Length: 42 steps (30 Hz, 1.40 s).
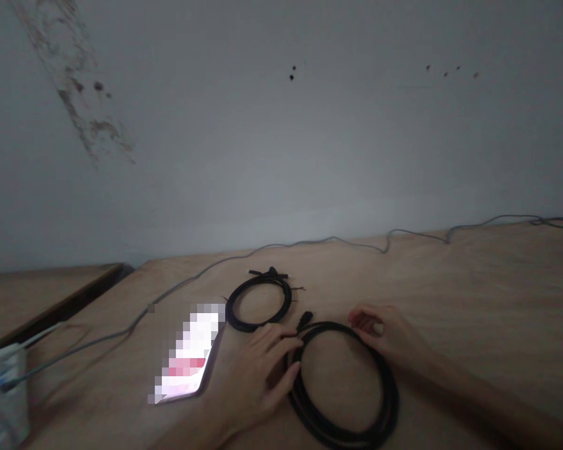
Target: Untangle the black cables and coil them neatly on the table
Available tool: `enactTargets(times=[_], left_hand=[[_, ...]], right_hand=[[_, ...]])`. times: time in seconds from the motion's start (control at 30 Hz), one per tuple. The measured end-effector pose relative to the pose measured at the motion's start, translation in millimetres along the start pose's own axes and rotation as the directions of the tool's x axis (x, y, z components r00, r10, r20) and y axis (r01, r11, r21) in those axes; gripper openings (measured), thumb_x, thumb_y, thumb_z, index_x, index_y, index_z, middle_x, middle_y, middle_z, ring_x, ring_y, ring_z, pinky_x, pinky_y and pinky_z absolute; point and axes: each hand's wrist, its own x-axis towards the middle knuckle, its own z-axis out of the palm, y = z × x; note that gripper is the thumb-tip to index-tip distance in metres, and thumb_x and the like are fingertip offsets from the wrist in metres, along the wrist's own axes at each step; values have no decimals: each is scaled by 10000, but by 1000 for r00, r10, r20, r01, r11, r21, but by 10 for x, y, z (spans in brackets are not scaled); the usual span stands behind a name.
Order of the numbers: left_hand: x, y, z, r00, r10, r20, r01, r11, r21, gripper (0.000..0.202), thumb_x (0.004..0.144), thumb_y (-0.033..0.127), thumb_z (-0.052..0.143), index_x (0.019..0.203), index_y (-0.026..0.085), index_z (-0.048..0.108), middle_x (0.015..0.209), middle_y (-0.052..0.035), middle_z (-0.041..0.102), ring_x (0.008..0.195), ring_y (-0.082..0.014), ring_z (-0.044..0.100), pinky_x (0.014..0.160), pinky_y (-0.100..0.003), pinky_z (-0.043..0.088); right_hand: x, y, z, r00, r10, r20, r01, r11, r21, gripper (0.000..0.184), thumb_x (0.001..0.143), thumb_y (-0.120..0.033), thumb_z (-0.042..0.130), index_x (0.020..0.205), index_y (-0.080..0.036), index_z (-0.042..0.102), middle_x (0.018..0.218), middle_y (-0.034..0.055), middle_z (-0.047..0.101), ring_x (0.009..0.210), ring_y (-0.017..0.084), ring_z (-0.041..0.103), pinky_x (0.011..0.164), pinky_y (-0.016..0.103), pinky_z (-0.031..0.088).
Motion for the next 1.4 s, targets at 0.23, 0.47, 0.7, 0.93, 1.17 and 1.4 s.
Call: enactTargets(times=[0.23,0.47,0.7,0.93,1.17,1.4], left_hand=[[-25,-120,58,989,-40,143,32,998,61,441,1007,392,594,1443,328,567,1534,-109,514,1385,-348,496,1116,-582,452],[-33,-113,75,974,-98,206,83,994,77,417,989,461,614,1377,310,643,1456,-141,583,1313,-390,562,1078,-668,449],[-39,-135,89,983,-62,175,51,996,67,421,986,470,621,1376,313,633,1429,-123,598,1283,-356,576,1084,-606,465],[-50,-137,91,977,-88,192,76,995,70,415,988,463,618,1381,330,622,1463,-118,573,1311,-368,556,1077,-624,461],[-35,-128,81,971,-91,223,80,995,59,414,986,438,620,1383,320,620,1440,-126,588,1312,-376,556,1091,-645,435],[-55,-144,87,967,-98,236,90,995,47,417,1001,450,593,1399,325,604,1475,-122,555,1338,-374,533,1096,-633,434]], right_hand=[[0,18,17,999,-31,-14,31,999,-10,129,890,-296,587,922,-253,704,942,69,773,897,255,740,818,399,606],[8,2,8,999,-41,-21,40,998,-47,177,887,-262,565,965,-217,716,942,82,777,885,242,743,797,376,609],[17,-10,9,997,-57,-46,47,979,-197,168,882,-321,631,914,-225,766,878,74,789,776,241,735,703,363,590],[34,49,-19,998,-56,-3,53,963,-264,231,917,-291,566,944,-245,791,910,62,797,817,248,732,736,371,568],[25,-10,-29,999,-38,21,42,967,-251,203,896,-269,587,946,-230,779,836,48,777,708,210,689,641,314,517],[37,-42,-69,999,-23,49,35,967,-253,206,908,-294,589,923,-234,785,819,39,781,686,202,679,620,301,504]])
